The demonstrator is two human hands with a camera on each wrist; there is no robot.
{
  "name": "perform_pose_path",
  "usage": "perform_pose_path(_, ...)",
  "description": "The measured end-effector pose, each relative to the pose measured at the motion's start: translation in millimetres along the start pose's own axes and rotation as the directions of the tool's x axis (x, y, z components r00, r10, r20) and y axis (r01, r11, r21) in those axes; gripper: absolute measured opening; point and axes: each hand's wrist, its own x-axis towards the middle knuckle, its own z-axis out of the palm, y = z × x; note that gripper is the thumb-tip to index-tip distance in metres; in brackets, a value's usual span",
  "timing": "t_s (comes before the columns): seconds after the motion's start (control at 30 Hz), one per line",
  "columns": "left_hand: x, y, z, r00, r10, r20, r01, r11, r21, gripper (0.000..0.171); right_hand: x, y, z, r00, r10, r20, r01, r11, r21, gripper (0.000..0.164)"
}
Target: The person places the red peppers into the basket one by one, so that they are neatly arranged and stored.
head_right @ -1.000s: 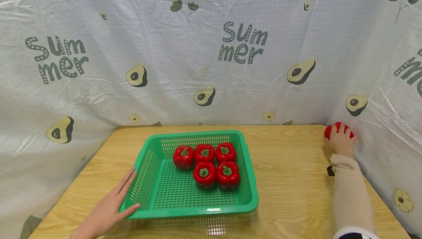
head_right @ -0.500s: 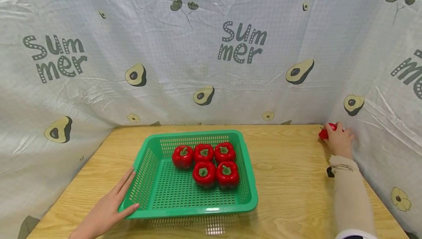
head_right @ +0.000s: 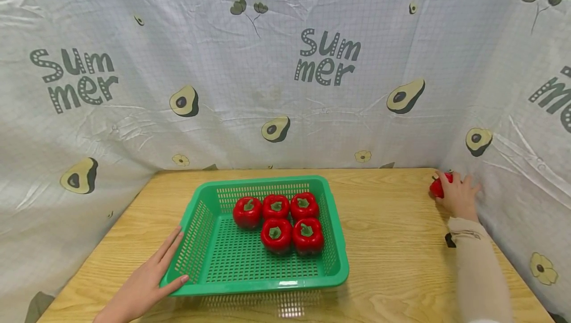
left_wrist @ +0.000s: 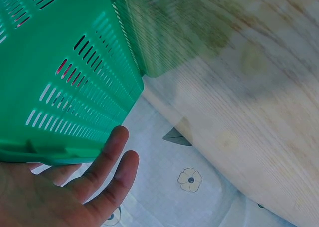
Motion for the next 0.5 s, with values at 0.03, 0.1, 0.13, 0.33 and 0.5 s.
perform_pose_path(0.03, -0.1, -0.3, 0.2, 1.000, 0.002, -0.002, -0.002, 1.000, 0.000, 0.081, 0.1, 0.2, -0.4, 1.000, -0.003, 0.001, 0.003, 1.000, 0.006, 0.070)
perform_pose_path(0.1, -0.4, -1.1, 0.8, 1.000, 0.003, -0.004, -0.003, 1.000, 0.000, 0.081, 0.7, 0.4, -1.2, 1.000, -0.009, 0.002, 0.009, 1.000, 0.012, 0.070)
perform_pose_path(0.13, -0.4, -1.5, 1.2, 1.000, 0.001, -0.003, -0.001, 1.000, -0.001, 0.081, 1.0, 0.1, -1.9, 1.000, -0.013, -0.002, 0.013, 1.000, 0.011, 0.069)
perform_pose_path(0.33, -0.1, -1.6, 1.1, 1.000, 0.002, 0.002, -0.002, 1.000, -0.006, 0.081, 2.8, -7.0, -11.2, 0.999, -0.052, -0.010, 0.051, 0.998, -0.026, 0.070)
perform_pose_path(0.5, 0.1, -1.1, 0.4, 1.000, -0.008, 0.017, 0.008, 1.000, -0.005, 0.081, 4.3, -20.4, -19.5, 0.994, -0.110, -0.014, 0.108, 0.989, -0.096, 0.073)
